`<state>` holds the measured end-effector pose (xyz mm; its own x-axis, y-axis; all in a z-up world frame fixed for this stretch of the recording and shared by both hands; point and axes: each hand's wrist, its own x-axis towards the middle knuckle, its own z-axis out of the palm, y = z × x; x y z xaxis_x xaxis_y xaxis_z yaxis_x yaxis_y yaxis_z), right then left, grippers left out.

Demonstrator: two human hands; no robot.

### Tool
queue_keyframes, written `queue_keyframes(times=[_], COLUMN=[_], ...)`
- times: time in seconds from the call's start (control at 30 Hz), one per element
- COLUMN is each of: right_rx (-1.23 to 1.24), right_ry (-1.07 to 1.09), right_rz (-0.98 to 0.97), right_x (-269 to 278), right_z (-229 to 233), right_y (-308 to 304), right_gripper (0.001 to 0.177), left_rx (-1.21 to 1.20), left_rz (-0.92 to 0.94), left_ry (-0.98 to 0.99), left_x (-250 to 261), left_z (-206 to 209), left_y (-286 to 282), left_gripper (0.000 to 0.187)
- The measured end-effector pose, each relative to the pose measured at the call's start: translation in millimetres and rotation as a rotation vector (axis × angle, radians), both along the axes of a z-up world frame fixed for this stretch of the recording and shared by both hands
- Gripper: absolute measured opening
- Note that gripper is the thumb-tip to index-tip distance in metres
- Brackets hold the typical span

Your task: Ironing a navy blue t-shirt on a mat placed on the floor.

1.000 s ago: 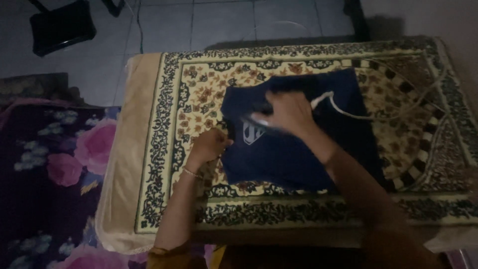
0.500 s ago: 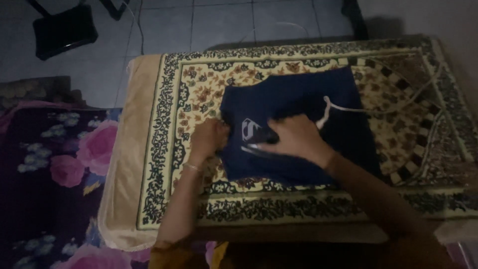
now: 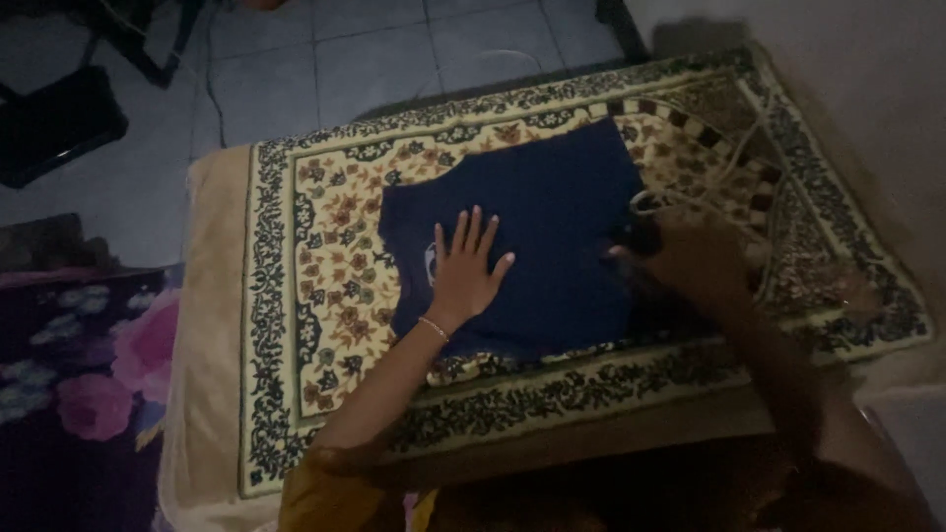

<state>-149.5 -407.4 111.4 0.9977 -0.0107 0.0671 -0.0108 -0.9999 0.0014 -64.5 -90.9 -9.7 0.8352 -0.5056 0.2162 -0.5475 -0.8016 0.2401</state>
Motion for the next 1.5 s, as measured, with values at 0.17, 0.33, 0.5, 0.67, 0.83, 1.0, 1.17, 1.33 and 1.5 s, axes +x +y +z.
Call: queue_keyframes(times=[0.17, 0.33, 0.5, 0.67, 0.83, 1.0, 1.17, 1.33, 1.5], right_rx=[0.044, -0.004, 0.115, 0.058, 0.076, 0.054, 0.028, 0.016, 0.038], right_ry=[-0.029, 0.045, -0.075, -0.154, -0.273, -0.329, -0.321, -0.144, 0.256], right_rz=[0.045, 0.163, 0.137, -0.026, -0.069, -0.118, -0.059, -0.109, -0.031], right_x=[-1, 11, 77, 157, 219, 230, 185, 50, -22], right_z=[1, 2, -25, -9, -37, -43, -56, -28, -20], right_y=[-1, 40, 41, 32, 3, -4, -9, 14, 6], right_gripper=[0.070, 0.072, 0.068, 0.072, 0.071, 0.070, 0.074, 0.077, 0.088], left_rx=[0.024, 0.061, 0.078, 0.043, 0.052, 0.040, 0.026, 0.028, 0.068], left_rz=[0.019, 0.031, 0.042, 0.031, 0.033, 0.018, -0.003, -0.018, 0.002], left_ry=[0.024, 0.086, 0.063, 0.069, 0.043, 0.049, 0.069, 0.088, 0.082], left_x=[-4, -4, -5, -5, -4, -5, -3, -3, -3], left_z=[7, 16, 14, 14, 11, 10, 14, 16, 13], left_y=[0, -3, -1, 0, -1, 1, 3, 3, 3], left_gripper=[0.081, 0.084, 0.084, 0.084, 0.084, 0.083, 0.085, 0.084, 0.085])
